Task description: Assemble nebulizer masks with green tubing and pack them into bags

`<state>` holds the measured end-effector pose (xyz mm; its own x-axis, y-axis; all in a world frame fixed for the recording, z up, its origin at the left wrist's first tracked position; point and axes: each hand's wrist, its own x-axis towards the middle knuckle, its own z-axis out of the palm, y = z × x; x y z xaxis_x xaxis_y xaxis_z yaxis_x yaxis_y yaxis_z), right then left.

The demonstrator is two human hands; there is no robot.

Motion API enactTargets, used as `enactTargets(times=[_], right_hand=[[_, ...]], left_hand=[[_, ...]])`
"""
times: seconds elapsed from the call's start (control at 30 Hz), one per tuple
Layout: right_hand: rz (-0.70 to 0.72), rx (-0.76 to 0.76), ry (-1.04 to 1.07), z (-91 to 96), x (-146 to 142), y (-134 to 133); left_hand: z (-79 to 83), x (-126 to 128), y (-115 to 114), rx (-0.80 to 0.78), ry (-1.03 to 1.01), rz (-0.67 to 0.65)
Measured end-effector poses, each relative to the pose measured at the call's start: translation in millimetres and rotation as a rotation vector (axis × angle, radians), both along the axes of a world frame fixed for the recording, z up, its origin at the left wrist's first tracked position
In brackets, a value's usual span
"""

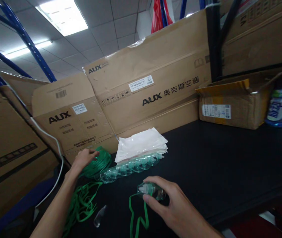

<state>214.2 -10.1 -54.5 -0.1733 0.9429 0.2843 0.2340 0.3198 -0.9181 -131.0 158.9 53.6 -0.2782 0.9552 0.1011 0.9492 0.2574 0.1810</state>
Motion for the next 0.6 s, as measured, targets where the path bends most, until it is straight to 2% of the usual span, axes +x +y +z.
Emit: enactTargets(times=[0.27, 0.43, 0.6], right_hand=[[0.001, -0.003, 0.010, -5.0, 0, 1], [-0.002, -0.021, -0.002, -9.0, 1, 0], [0.012, -0.006, -0.034, -8.4, 2, 2]], left_hand=[[9.6, -29, 11, 0.087, -0.121, 0.022], [13.2, -30, 12, -0.008, -0.126, 0.011], [-1.0, -23, 18, -0.124, -0.101, 0.029]])
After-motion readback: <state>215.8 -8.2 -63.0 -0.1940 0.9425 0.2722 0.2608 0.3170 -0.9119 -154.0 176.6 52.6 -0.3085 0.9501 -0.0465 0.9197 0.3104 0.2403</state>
